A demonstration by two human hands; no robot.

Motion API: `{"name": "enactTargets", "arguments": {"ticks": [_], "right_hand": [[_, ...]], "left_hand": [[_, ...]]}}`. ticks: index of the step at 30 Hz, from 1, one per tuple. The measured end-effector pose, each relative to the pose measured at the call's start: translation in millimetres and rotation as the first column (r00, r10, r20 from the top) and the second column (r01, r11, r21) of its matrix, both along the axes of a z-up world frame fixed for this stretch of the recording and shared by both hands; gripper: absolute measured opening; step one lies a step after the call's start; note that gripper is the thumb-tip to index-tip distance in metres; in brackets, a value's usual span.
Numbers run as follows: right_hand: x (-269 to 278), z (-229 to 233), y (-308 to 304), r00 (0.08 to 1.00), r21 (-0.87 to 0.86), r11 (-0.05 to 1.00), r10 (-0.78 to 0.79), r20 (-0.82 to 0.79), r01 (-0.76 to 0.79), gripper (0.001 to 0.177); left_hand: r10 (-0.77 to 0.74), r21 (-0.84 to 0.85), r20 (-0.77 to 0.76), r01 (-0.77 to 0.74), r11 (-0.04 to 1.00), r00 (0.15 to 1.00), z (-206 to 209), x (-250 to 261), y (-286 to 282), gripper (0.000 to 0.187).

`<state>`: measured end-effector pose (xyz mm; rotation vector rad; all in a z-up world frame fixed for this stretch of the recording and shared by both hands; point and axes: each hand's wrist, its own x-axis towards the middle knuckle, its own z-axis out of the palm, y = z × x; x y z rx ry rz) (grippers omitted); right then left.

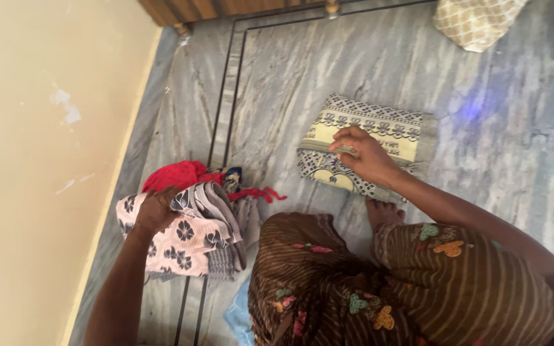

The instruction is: The person sits on the floor and folds several pieces of patterned fabric and clothing by hand. They smooth each item, fold it into a neat rectangle, and place it into a growing stack on the floor.

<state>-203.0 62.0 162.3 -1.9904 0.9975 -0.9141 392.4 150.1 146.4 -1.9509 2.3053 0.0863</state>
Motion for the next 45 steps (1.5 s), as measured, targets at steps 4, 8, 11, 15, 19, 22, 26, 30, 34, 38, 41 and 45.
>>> {"name": "enactTargets", "arguments": {"ticks": [4,8,11,15,19,22,26,30,34,38,41,45], "right_hand": [[2.7,11.2,10.8,0.997,0.155,0.987,0.057,-0.049,-0.049,0.022],[-2.1,2.4,12.5,0.997,0.278,0.960,0.051,-0.062,-0.032,0.022],[-1.8,-8.9,10.0,0.996,0.291,0.954,0.084,-0.033,-0.071,0.022],[5.3,-25.2,9.5,0.991,0.372,0.921,0.134,-0.022,-0.117,0.028],[19.5,-29.3,9.7,0.951,0.390,0.885,0.304,-0.066,-0.255,0.098],[20.8,-29.4,9.1,0.909,0.429,0.835,0.411,-0.070,-0.344,0.129],[-6.0,-32.1,2.4,0.894,0.640,0.761,0.353,-0.275,-0.104,0.090],[-48.4,-39.0,-2.9,0.973,0.608,0.784,-0.018,0.232,-0.130,0.060],[-80.6,-46.4,-2.8,0.651,0.432,0.891,-0.246,0.718,-0.141,0.045],[-83.8,-63.2,14.0,0.948,0.715,0.699,-0.209,0.242,-0.029,0.066],[-76.8,-88.4,26.0,0.991,0.810,0.573,0.035,0.128,-0.125,0.089],[-71.6,-133.2,40.9,0.917,0.917,0.391,0.390,-0.087,-0.080,0.098]], "left_hand": [[0.030,-0.165,-0.135,-0.052,0.985,0.990,39.0,-2.2,45.1,0.059],[0.053,-0.294,-0.150,-0.096,0.951,0.987,91.2,-20.7,90.9,0.042],[0.065,-0.393,-0.134,-0.113,0.912,0.989,138.9,-46.1,113.8,0.036],[-0.055,-0.539,-0.254,-0.094,0.837,0.966,206.3,-87.5,126.1,0.030],[-0.173,-0.621,-0.449,-0.166,0.766,0.877,255.4,-145.0,111.9,0.026],[-0.309,-0.552,-0.745,-0.285,0.784,0.591,271.0,-196.1,77.3,0.029],[-0.447,-0.470,-0.883,-0.248,0.847,0.144,263.4,-259.1,14.0,0.045],[-0.337,-0.273,-0.902,-0.251,0.929,-0.268,226.7,-325.8,-56.9,0.050],[-0.221,-0.200,-0.940,-0.108,0.974,-0.259,203.8,-360.5,-124.9,0.044],[-0.289,-0.289,-0.957,0.096,0.952,-0.018,191.4,-388.8,-214.1,0.050],[-0.407,-0.342,-0.888,0.283,0.896,0.214,164.6,-420.8,-275.4,0.056],[-0.371,-0.133,-0.710,0.403,0.906,0.599,78.8,-512.4,-303.2,0.082]]}}
